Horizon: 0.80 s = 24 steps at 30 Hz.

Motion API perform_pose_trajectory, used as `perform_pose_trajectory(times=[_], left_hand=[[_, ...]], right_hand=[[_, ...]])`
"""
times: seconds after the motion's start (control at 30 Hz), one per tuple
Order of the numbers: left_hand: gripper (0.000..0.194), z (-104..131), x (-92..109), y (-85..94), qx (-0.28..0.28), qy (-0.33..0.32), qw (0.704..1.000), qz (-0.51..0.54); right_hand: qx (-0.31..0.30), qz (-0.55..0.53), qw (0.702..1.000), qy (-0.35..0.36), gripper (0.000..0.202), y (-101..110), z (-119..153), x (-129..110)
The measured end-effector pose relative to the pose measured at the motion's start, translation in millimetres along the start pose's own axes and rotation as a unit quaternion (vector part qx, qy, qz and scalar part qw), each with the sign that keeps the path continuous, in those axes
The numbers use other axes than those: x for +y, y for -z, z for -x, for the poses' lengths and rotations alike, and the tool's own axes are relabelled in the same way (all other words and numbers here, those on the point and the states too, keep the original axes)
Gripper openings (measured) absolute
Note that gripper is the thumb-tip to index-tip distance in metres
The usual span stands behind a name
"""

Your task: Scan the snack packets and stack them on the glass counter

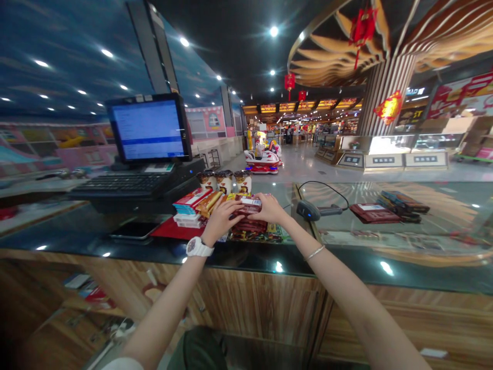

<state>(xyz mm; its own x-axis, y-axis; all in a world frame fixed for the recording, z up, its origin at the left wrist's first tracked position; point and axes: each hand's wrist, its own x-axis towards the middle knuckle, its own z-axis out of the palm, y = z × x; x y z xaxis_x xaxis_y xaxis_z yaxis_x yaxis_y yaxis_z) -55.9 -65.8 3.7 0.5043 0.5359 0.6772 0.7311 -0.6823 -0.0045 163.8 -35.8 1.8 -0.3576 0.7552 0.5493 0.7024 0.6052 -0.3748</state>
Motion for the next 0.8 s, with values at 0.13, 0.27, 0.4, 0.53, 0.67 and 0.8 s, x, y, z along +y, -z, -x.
perform_pose_trajectory(times=[0.13, 0.27, 0.4, 0.53, 0.67, 0.8], left_hand=[[0.025, 6.9, -7.6, -5.2, 0.003, 0.012, 1.0, 0.006], [0.024, 12.9, -10.1, -7.5, -0.005, 0.01, 1.0, 0.006], [0.024, 14.3, -8.9, -7.2, -0.014, 0.005, 1.0, 0.007], [0.024, 14.3, -8.3, -6.9, -0.024, 0.005, 1.0, 0.014], [0.026, 15.9, -7.9, -6.6, -0.023, 0.022, 0.999, 0.029], [0.025, 17.0, -7.1, -6.3, -0.015, 0.028, 0.999, 0.022]], right_hand=[[-0.012, -0.011, 1.0, -0.012, 0.064, -10.5, -1.4, 2.3], [-0.024, -0.022, 0.999, 0.001, 0.061, -15.3, 1.2, 4.7], [-0.039, -0.019, 0.999, 0.001, 0.06, -15.2, 3.1, 6.9], [-0.045, 0.003, 0.999, 0.016, 0.058, -16.8, 7.0, 9.4], [-0.042, 0.028, 0.997, 0.054, 0.054, -16.9, 13.9, 12.6], [-0.062, -0.001, 0.994, 0.093, 0.049, -8.1, 18.9, 12.4]])
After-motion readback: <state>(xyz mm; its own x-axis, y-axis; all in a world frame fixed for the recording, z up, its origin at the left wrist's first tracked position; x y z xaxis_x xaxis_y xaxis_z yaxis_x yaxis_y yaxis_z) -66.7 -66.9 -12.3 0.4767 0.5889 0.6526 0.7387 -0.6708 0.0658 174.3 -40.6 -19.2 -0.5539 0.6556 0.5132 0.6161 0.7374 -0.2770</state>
